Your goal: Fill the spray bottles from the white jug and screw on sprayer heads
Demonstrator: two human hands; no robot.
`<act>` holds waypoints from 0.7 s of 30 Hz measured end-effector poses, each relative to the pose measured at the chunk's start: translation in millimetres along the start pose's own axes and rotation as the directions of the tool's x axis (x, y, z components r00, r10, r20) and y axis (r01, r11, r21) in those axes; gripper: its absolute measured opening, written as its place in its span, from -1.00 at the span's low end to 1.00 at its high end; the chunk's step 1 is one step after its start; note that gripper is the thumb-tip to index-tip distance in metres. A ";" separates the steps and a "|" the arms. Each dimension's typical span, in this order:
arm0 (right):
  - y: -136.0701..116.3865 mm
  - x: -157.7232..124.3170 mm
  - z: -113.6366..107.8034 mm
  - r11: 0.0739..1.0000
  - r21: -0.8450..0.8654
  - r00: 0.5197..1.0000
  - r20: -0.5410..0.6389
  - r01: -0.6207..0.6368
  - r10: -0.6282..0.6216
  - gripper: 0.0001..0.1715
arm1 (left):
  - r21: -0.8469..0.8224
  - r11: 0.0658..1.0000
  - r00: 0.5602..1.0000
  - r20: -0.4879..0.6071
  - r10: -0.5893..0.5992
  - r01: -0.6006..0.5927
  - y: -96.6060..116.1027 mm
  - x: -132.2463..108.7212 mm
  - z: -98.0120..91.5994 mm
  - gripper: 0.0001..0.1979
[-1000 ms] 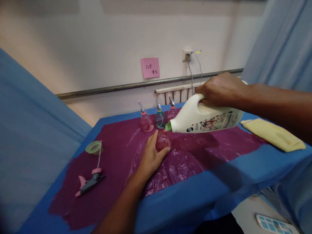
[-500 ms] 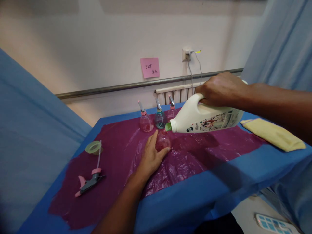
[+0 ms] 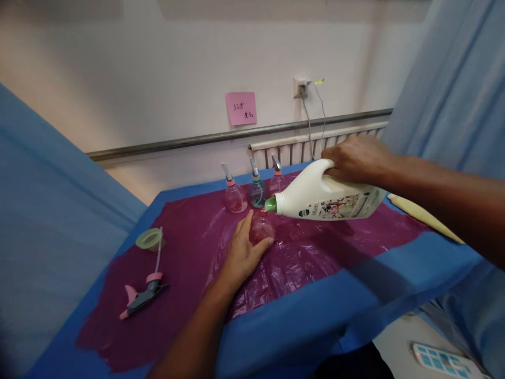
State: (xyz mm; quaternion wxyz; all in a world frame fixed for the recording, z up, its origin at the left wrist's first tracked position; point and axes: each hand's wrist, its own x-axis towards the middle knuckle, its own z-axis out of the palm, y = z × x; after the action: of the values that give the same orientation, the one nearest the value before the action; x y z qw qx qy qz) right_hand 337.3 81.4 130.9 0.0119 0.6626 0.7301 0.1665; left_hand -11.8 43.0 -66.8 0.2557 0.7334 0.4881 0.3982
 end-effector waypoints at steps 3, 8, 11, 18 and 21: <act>1.5 -5.6 16.0 0.993 0.103 0.999 -0.011 -0.052 0.053 -0.89 | -0.001 1.000 1.000 -0.001 -0.029 0.029 1.5 1.1 -1.2 -0.04; 11.1 -13.9 37.9 0.837 0.516 0.962 -0.080 -0.183 0.260 -0.95 | 0.021 0.997 0.997 0.009 -0.074 0.074 4.5 3.4 -4.3 -0.02; 18.7 -17.2 54.8 0.558 0.798 0.893 -0.057 -0.228 0.446 -0.91 | 0.046 0.991 0.993 0.005 -0.122 0.122 5.6 5.3 -4.8 0.01; 24.0 -14.4 112.0 0.112 0.974 0.731 0.072 -0.199 0.678 -0.76 | 0.044 0.983 0.984 -0.012 -0.180 0.181 7.3 4.8 -6.4 0.08; 29.2 -9.0 134.9 0.040 0.981 0.702 0.107 -0.189 0.704 -0.68 | 0.048 0.977 0.978 -0.011 -0.208 0.208 10.9 3.8 -8.4 0.08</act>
State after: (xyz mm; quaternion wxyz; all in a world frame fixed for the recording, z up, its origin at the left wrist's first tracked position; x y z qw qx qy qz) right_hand 398.6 105.2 9.2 -0.6048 0.6658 0.3937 -0.1894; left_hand -12.4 42.1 -52.5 0.2767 0.6831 0.5723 0.3594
